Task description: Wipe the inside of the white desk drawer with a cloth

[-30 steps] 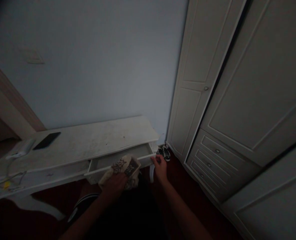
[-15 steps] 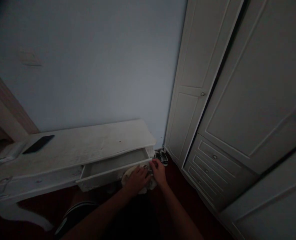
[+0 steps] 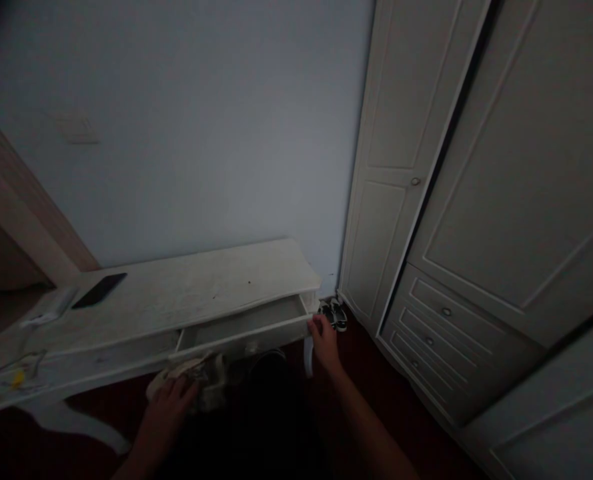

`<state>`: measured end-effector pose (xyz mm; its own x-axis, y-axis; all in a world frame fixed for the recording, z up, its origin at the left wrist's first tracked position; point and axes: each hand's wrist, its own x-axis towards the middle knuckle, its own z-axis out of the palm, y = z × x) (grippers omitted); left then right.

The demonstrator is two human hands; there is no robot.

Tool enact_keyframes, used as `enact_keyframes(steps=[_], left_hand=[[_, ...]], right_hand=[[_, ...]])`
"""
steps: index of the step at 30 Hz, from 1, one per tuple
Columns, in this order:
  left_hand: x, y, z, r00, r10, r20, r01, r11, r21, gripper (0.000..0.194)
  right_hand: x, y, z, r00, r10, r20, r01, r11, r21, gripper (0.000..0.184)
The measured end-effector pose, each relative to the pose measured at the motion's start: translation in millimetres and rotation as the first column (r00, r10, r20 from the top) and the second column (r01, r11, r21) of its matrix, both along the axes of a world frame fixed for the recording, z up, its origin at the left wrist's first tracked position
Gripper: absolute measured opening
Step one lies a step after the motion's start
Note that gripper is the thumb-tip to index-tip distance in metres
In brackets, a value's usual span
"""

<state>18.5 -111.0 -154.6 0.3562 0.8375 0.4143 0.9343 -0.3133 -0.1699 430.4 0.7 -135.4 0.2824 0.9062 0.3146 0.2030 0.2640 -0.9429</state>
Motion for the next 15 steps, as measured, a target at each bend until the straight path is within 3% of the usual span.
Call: enact_keyframes(steps=[3, 10, 15], left_hand=[[-7.1, 3.2, -3.1, 0.999, 0.031, -0.022, -0.031, 1.000, -0.002, 0.055], [89.1, 42.5, -5.7, 0.995, -0.101, -0.017, 0.098, 0.987, -0.124, 0.040], [120.0, 30.6, -5.2, 0.968, -0.250, -0.031, 0.241, 0.954, -0.178, 0.041]], right_hand=[[-1.0, 0.6, -1.5, 1.000, 0.007, -0.006, -0.007, 1.000, 0.006, 0.042], [-1.5, 0.9, -1.4, 1.000, 0.014, 0.018, -0.014, 1.000, 0.002, 0.041], [-3.2, -0.2, -1.0, 1.000, 0.012, 0.017, -0.012, 1.000, 0.003, 0.041]])
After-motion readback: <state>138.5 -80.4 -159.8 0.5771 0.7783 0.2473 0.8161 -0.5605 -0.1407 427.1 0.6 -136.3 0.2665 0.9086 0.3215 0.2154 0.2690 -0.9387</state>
